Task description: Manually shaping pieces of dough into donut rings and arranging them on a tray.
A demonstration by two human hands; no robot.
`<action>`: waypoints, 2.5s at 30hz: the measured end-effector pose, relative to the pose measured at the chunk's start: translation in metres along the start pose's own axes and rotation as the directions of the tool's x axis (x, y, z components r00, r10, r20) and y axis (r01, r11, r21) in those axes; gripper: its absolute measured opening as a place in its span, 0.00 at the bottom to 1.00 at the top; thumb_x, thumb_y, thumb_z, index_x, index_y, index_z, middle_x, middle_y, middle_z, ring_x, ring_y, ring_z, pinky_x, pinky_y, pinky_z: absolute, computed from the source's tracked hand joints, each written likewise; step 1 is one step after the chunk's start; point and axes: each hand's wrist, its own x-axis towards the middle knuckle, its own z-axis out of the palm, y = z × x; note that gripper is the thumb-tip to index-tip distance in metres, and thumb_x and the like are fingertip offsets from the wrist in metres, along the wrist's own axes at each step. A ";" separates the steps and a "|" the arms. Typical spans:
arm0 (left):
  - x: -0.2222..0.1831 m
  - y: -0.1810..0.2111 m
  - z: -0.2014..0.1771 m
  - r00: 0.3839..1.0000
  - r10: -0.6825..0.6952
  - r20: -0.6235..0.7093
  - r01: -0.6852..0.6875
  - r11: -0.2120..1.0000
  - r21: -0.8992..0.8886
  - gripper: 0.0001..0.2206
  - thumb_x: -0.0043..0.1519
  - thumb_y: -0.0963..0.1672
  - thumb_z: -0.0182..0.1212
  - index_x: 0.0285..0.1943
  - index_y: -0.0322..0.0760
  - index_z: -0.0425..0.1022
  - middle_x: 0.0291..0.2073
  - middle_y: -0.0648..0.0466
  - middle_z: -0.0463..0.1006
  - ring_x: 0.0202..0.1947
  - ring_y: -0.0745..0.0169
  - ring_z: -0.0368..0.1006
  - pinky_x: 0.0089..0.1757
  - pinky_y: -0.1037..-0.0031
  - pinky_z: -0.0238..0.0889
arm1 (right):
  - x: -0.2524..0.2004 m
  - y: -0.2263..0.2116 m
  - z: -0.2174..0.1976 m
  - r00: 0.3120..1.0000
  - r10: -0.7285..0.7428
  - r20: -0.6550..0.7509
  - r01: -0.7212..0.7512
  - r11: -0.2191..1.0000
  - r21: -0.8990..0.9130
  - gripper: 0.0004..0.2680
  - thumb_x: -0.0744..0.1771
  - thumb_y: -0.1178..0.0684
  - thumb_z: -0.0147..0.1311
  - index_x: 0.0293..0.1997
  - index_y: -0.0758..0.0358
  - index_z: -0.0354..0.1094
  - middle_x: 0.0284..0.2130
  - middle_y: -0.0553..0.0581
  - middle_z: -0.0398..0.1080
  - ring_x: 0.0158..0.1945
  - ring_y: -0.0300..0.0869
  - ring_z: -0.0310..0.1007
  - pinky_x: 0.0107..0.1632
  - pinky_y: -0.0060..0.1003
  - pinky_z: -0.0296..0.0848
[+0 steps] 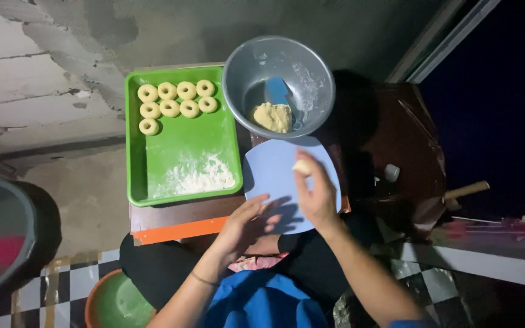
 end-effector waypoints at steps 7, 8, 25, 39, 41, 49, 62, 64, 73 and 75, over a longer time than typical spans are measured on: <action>-0.015 -0.004 -0.021 0.987 -0.012 -0.162 0.014 1.000 0.008 0.14 0.68 0.43 0.52 0.60 0.32 0.70 0.39 0.48 0.76 0.28 0.63 0.70 0.30 0.78 0.60 | -0.063 0.074 0.039 0.810 0.247 0.531 -0.002 0.908 -0.420 0.23 0.71 0.43 0.50 0.76 0.55 0.52 0.73 0.61 0.54 0.74 0.50 0.53 0.73 0.51 0.47; -0.013 -0.009 -0.025 0.982 0.007 -0.190 0.005 0.998 0.062 0.14 0.67 0.43 0.53 0.59 0.32 0.71 0.39 0.46 0.76 0.28 0.60 0.71 0.30 0.76 0.61 | -0.055 0.065 0.034 0.855 0.315 0.412 -0.187 0.928 -0.321 0.24 0.71 0.46 0.50 0.76 0.61 0.50 0.71 0.71 0.54 0.72 0.60 0.54 0.71 0.56 0.51; 0.052 -0.016 -0.070 0.972 0.162 -0.168 0.130 0.222 0.966 0.25 0.67 0.59 0.50 0.53 0.39 0.76 0.48 0.39 0.82 0.55 0.33 0.76 0.52 0.47 0.69 | -0.040 0.082 0.036 0.993 0.062 0.103 -0.030 0.956 -0.290 0.14 0.67 0.52 0.61 0.60 0.51 0.74 0.49 0.52 0.76 0.52 0.44 0.76 0.52 0.36 0.76; 0.047 -0.015 -0.071 0.980 0.144 -0.138 0.087 0.312 0.946 0.22 0.66 0.56 0.54 0.45 0.35 0.78 0.44 0.33 0.82 0.54 0.27 0.75 0.52 0.46 0.67 | -0.062 0.075 0.017 0.903 0.371 0.215 -0.293 0.900 -0.323 0.21 0.70 0.48 0.54 0.73 0.56 0.59 0.60 0.68 0.69 0.62 0.56 0.69 0.61 0.48 0.71; 0.045 -0.012 -0.069 0.979 0.146 -0.140 0.088 0.314 0.945 0.23 0.66 0.57 0.53 0.44 0.35 0.78 0.43 0.33 0.82 0.53 0.27 0.75 0.51 0.46 0.67 | -0.070 0.082 0.028 0.933 0.214 0.290 -0.072 0.899 -0.433 0.20 0.69 0.47 0.56 0.70 0.55 0.63 0.61 0.65 0.69 0.63 0.56 0.69 0.61 0.49 0.71; 0.051 -0.021 -0.080 0.977 0.148 -0.155 0.101 0.317 0.943 0.22 0.64 0.57 0.56 0.43 0.38 0.78 0.42 0.35 0.82 0.52 0.28 0.76 0.50 0.47 0.68 | -0.098 0.137 0.041 0.948 0.123 0.292 -0.032 0.954 -0.297 0.16 0.67 0.51 0.60 0.63 0.52 0.72 0.59 0.54 0.73 0.63 0.47 0.71 0.61 0.40 0.72; 0.048 -0.012 -0.068 0.972 0.144 -0.185 0.131 0.320 0.938 0.22 0.64 0.58 0.56 0.43 0.38 0.79 0.43 0.35 0.83 0.52 0.29 0.77 0.50 0.47 0.69 | -0.024 0.051 -0.012 0.974 -0.052 -0.221 0.003 0.977 -0.214 0.11 0.68 0.65 0.58 0.57 0.73 0.73 0.55 0.72 0.73 0.53 0.56 0.78 0.51 0.43 0.81; 0.043 -0.006 -0.062 0.971 0.141 -0.192 0.139 0.318 0.938 0.22 0.64 0.58 0.56 0.43 0.38 0.79 0.43 0.36 0.83 0.52 0.30 0.77 0.50 0.48 0.69 | -0.040 0.061 -0.004 0.971 -0.092 -0.223 0.041 0.974 -0.222 0.11 0.68 0.65 0.57 0.57 0.75 0.72 0.56 0.74 0.72 0.53 0.57 0.78 0.52 0.44 0.81; 0.028 0.003 -0.046 0.973 0.116 -0.201 0.156 0.314 0.937 0.23 0.63 0.58 0.56 0.45 0.38 0.79 0.44 0.35 0.82 0.55 0.28 0.74 0.53 0.46 0.67 | -0.083 0.086 0.024 0.834 0.466 0.297 -0.393 0.878 -0.274 0.22 0.70 0.50 0.54 0.75 0.54 0.57 0.69 0.68 0.59 0.71 0.58 0.56 0.72 0.52 0.56; 0.033 -0.003 -0.053 0.968 0.133 -0.214 0.165 0.307 0.937 0.23 0.63 0.57 0.56 0.44 0.36 0.78 0.43 0.35 0.83 0.54 0.29 0.75 0.52 0.46 0.67 | -0.102 0.103 0.036 0.866 0.281 0.413 -0.154 0.937 -0.313 0.18 0.69 0.58 0.52 0.70 0.63 0.63 0.68 0.68 0.60 0.72 0.58 0.55 0.75 0.51 0.53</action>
